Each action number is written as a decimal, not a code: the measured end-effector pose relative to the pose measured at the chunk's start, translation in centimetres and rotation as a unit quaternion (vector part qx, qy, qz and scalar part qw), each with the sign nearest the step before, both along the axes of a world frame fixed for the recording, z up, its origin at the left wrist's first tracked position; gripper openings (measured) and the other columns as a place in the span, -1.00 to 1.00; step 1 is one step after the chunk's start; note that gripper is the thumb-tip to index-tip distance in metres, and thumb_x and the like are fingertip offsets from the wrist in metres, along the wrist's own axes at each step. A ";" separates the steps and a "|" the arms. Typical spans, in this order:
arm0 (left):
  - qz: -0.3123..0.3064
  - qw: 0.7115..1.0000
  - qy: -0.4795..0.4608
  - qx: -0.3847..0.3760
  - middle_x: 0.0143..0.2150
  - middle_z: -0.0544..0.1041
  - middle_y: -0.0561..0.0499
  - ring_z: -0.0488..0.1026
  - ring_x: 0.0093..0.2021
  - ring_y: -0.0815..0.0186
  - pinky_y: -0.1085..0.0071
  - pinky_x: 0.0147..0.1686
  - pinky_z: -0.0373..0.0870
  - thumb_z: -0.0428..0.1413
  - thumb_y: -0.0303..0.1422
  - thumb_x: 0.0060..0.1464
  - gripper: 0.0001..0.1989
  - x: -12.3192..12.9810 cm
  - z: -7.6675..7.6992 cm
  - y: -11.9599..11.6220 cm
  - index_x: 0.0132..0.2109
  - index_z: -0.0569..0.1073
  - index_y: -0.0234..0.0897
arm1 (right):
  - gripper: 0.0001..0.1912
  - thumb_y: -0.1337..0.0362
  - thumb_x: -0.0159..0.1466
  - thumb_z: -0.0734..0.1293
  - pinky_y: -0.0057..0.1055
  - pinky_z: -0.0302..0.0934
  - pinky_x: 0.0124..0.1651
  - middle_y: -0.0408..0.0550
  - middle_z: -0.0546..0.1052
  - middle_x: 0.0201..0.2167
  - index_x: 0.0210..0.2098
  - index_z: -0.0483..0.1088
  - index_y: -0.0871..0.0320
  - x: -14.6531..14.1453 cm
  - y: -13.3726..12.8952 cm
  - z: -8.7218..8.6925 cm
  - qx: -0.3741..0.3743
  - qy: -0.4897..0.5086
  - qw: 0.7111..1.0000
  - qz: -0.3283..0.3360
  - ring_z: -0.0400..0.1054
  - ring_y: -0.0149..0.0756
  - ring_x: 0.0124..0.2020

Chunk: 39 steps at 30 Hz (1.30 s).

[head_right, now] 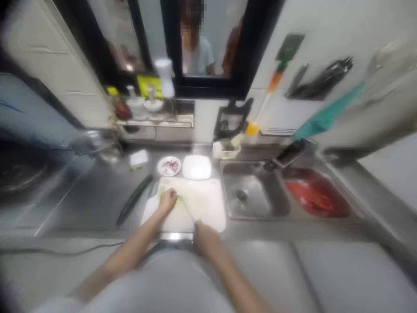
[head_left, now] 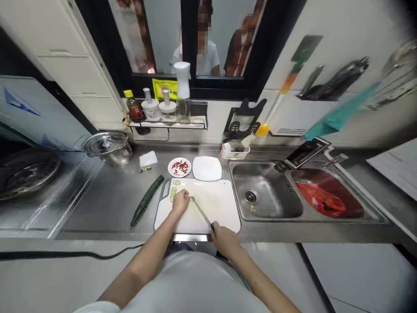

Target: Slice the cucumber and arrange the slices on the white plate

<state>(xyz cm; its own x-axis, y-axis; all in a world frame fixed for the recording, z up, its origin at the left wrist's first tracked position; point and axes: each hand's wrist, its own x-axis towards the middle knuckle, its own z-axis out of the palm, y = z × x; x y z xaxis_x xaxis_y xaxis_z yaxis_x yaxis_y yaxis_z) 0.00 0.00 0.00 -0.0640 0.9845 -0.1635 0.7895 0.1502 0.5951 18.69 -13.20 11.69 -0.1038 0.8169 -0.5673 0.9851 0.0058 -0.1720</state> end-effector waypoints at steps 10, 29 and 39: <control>0.003 1.000 -0.004 0.002 -0.29 0.56 -0.03 0.47 -0.25 0.30 0.46 -0.23 0.28 0.09 -0.48 0.03 -0.82 -0.1 0.0 0.0 -0.18 0.50 -0.30 | -0.67 0.30 0.34 0.07 -0.30 0.19 -0.23 0.19 0.55 -0.21 0.02 0.29 0.20 1.3 1.4 0.5 0.012 -0.013 0.999 0.037 0.46 -0.07 -0.15; -0.001 1.000 -0.015 0.018 -0.30 0.56 -0.03 0.45 -0.26 0.28 0.43 -0.24 0.27 0.06 -0.48 0.02 -0.81 -0.2 -0.4 0.0 -0.20 0.49 -0.28 | -0.71 0.28 0.35 0.08 -0.31 0.18 -0.24 0.17 0.55 -0.19 -0.03 0.30 0.20 1.1 -0.1 2.5 -0.038 -0.006 0.999 -0.025 0.46 -0.06 -0.13; -0.029 0.996 -0.009 0.080 -0.17 0.52 -0.15 0.42 -0.08 0.20 0.32 -0.05 0.28 -0.04 -0.50 0.11 -0.73 0.4 -0.8 -1.2 -0.07 0.46 -0.34 | -0.74 0.26 0.35 0.09 -0.40 0.09 -0.30 0.10 0.56 -0.24 -0.08 0.33 0.15 2.8 -1.8 -0.5 0.003 0.015 0.999 -0.028 0.46 -0.13 -0.20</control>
